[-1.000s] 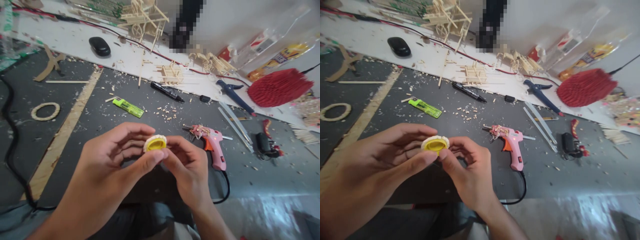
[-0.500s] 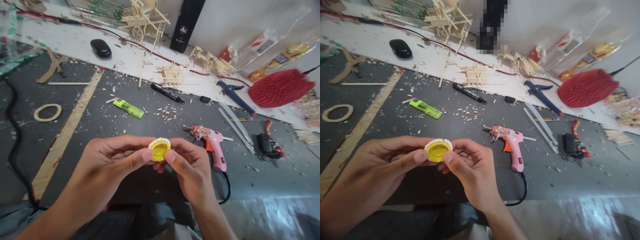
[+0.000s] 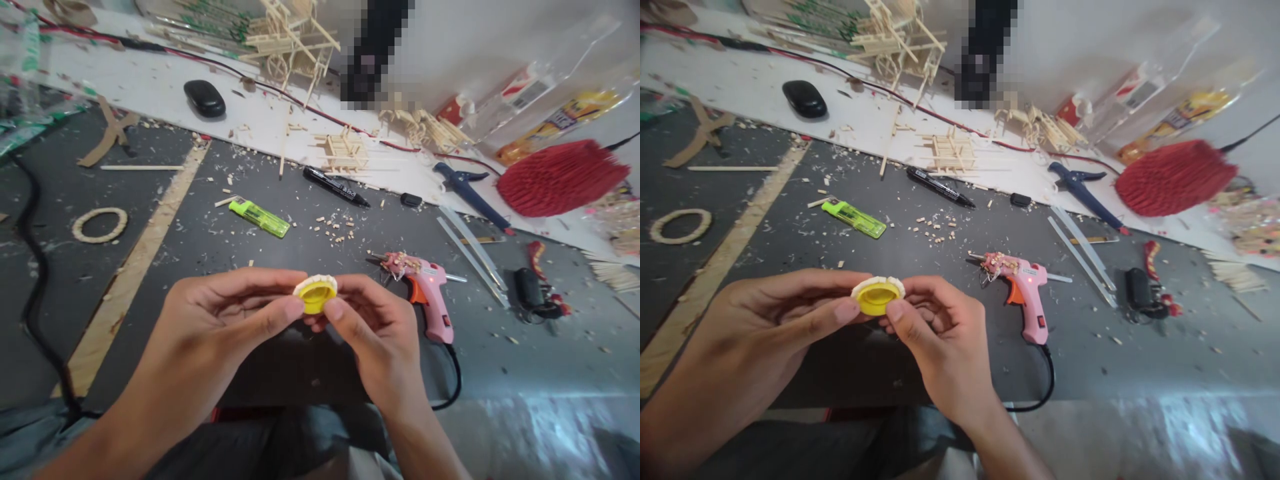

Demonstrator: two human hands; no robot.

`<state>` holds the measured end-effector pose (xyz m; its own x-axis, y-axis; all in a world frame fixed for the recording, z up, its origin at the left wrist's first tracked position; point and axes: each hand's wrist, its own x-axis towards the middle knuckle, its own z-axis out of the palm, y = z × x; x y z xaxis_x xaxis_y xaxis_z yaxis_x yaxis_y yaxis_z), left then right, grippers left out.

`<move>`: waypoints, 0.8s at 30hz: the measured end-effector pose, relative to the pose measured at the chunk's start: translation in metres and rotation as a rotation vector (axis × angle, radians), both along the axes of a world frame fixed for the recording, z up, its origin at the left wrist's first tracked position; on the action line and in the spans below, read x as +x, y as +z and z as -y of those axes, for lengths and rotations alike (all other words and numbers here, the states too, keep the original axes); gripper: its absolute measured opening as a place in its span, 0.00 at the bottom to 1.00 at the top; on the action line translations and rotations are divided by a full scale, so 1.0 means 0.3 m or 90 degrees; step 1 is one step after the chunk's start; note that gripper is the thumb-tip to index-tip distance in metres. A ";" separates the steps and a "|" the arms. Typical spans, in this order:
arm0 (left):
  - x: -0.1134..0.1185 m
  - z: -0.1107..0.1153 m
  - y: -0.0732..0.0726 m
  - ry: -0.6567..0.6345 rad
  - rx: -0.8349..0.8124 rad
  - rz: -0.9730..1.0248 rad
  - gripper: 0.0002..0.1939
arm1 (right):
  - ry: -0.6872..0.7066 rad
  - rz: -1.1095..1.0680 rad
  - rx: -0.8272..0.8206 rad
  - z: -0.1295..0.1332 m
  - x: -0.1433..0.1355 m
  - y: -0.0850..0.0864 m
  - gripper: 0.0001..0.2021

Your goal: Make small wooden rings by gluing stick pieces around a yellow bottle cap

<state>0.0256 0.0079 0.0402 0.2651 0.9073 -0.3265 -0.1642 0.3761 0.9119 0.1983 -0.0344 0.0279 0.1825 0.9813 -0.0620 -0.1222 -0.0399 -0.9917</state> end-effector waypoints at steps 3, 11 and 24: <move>0.000 0.003 0.006 0.059 0.025 -0.034 0.06 | 0.013 0.056 0.018 0.007 -0.008 -0.002 0.03; 0.028 0.023 0.032 0.120 0.025 -0.089 0.06 | -0.070 0.104 -0.002 0.009 -0.038 -0.001 0.07; 0.061 0.003 0.005 0.189 0.008 -0.113 0.09 | -0.165 0.184 0.032 0.030 -0.086 -0.008 0.12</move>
<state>0.0439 0.0070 0.0416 -0.0708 0.9407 -0.3317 -0.1023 0.3239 0.9405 0.1726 -0.0435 0.0254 0.4282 0.9006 0.0748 0.1629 0.0045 -0.9866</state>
